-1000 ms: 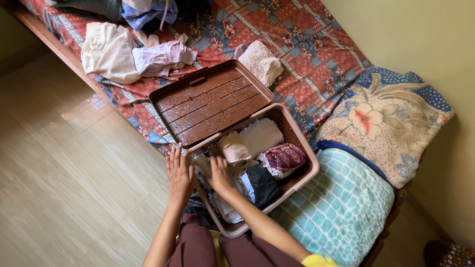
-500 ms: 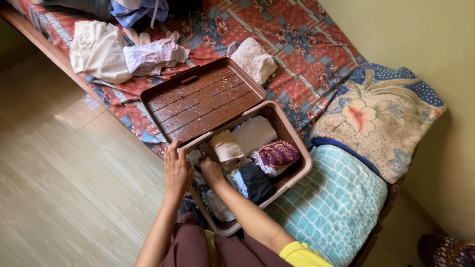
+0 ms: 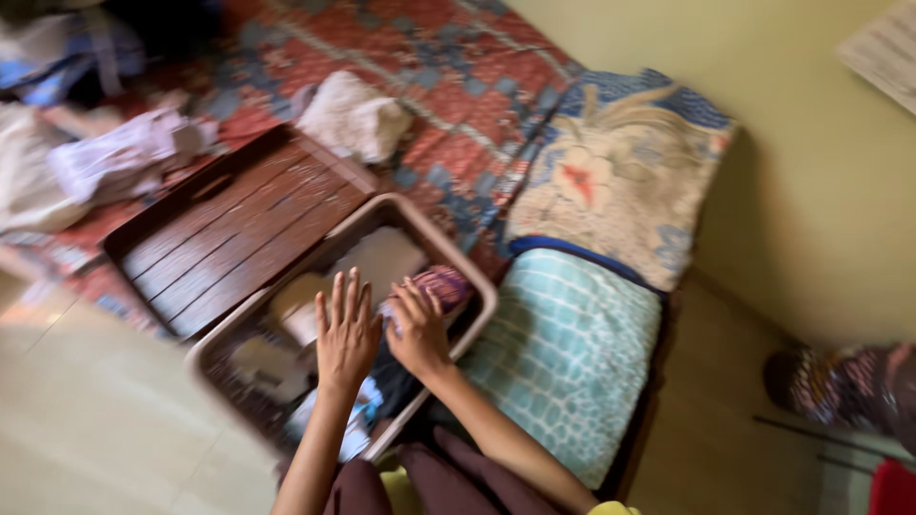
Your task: The person sorts small items of clothing like socks and underwear on a bed and places them into a suitcase.
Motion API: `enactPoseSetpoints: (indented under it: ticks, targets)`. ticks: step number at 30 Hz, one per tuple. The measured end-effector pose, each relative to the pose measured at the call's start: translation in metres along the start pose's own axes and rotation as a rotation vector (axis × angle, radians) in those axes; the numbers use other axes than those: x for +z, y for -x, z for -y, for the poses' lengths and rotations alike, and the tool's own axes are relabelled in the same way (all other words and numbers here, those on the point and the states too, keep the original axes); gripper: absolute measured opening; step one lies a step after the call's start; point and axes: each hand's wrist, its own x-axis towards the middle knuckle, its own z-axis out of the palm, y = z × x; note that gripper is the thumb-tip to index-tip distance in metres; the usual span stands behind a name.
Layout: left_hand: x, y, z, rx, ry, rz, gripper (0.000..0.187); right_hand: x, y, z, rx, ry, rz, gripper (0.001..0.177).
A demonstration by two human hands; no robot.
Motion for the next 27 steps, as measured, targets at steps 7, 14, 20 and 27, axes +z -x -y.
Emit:
enactPoseSetpoints:
  ticks: [7, 14, 20, 27]
  targets:
    - [0.035, -0.043, -0.059, -0.073, -0.366, 0.139, 0.069, -0.008, -0.007, -0.073, 0.061, 0.207, 0.329, 0.065]
    - [0.053, -0.076, -0.066, -0.055, -0.390, 0.222, 0.078, -0.009, -0.021, -0.118, 0.099, 0.014, 0.406, 0.082]
    - [0.057, -0.065, -0.059, -0.081, -0.482, 0.208, 0.080, -0.005, -0.018, -0.131, 0.056, 0.019, 0.387, 0.077]
    - [0.037, -0.028, -0.039, -0.179, -0.243, 0.075, 0.078, 0.001, -0.013, -0.082, -0.094, 0.074, 0.326, 0.062]
